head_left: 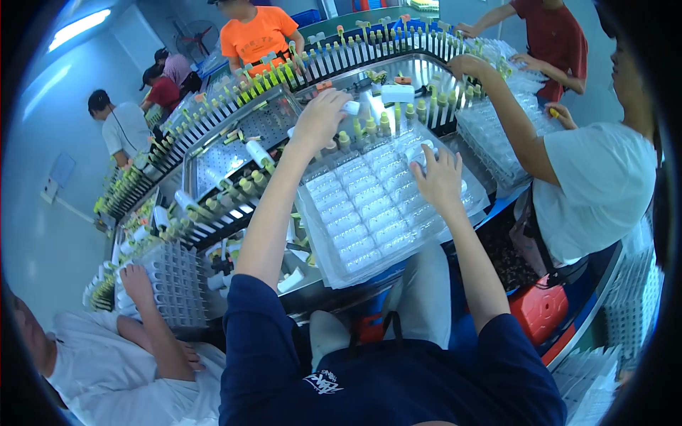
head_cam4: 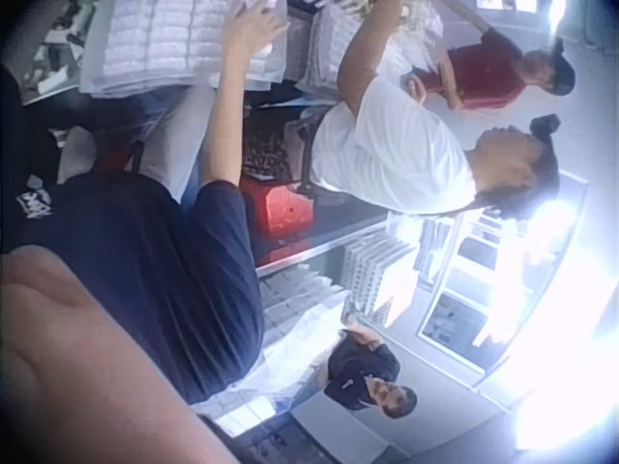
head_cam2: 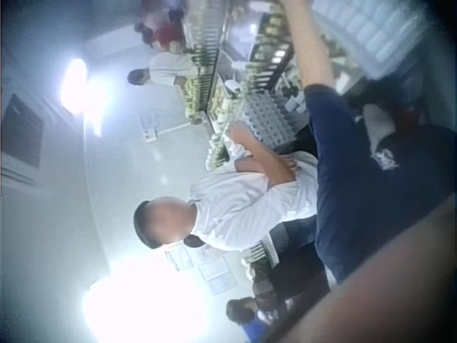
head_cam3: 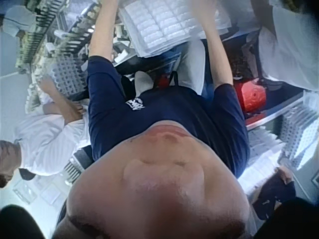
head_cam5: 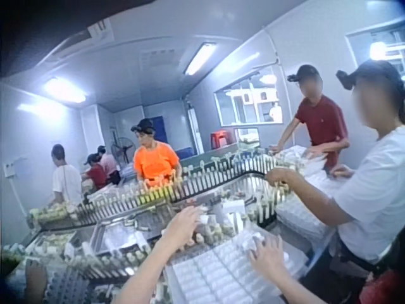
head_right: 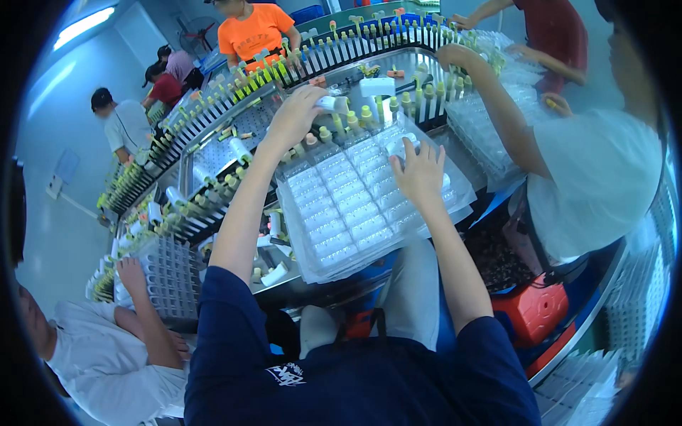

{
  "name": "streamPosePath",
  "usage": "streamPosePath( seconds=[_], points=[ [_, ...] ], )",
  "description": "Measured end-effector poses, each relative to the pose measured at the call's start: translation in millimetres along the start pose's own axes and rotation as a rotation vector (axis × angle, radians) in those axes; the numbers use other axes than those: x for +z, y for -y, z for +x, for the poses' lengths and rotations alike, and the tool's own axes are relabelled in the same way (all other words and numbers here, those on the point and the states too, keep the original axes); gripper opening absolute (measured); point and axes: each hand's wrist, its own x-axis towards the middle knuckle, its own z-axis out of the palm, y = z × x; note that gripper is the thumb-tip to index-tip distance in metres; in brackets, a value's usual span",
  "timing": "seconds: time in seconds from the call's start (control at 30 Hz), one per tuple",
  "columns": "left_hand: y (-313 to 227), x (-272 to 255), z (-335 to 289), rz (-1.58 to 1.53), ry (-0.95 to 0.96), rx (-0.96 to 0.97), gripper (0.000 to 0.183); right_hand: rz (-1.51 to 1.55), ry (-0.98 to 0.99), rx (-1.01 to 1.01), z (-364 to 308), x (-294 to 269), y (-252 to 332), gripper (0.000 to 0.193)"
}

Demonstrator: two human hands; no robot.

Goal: The person places small white bottles with yellow caps into a clear plastic tray. They pick up the bottles from a nearby rack and arrange them in rows within the tray. The person occasionally touches their face or adjusts the camera during the process.

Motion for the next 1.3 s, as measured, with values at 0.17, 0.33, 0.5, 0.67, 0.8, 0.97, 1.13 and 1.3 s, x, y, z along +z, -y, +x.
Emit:
streamPosePath(
  seconds=[0.17, 0.33, 0.5, 0.67, 0.8, 0.97, 1.13, 1.3],
  points=[
    [18, 3, -14, -0.127, 0.077, -0.185, 0.041, -0.001, 0.041, 0.018, 2, -4, 3, 0.056],
    [-1, 10, -34, 0.000, 0.033, -0.299, 0.046, -0.043, 0.054, 0.029, 1, -5, -1, 0.056],
    [-10, 6, -62, 0.323, 0.014, -0.388, 0.064, -0.031, 0.015, 0.023, 2, -2, 3, 0.056],
    [-19, 11, -84, 0.511, -0.318, -0.156, 0.045, -0.012, -0.072, 0.053, 1, -4, 4, 0.059],
    [-71, 34, -67, 0.128, -0.227, 0.074, 0.030, 0.040, -0.106, 0.059, 2, -1, 1, 0.060],
    [-95, 126, -20, -0.302, -0.110, -0.264, 0.025, 0.071, -0.132, 0.025, 5, -3, 1, 0.061],
    [-101, 169, 7, -0.130, -0.088, -0.328, 0.031, 0.144, -0.154, 0.020, 4, -9, 6, 0.060],
    [-94, 171, -1, -0.237, -0.181, -0.334, 0.037, 0.165, -0.165, -0.047, 5, -15, 11, 0.061]
  ],
)
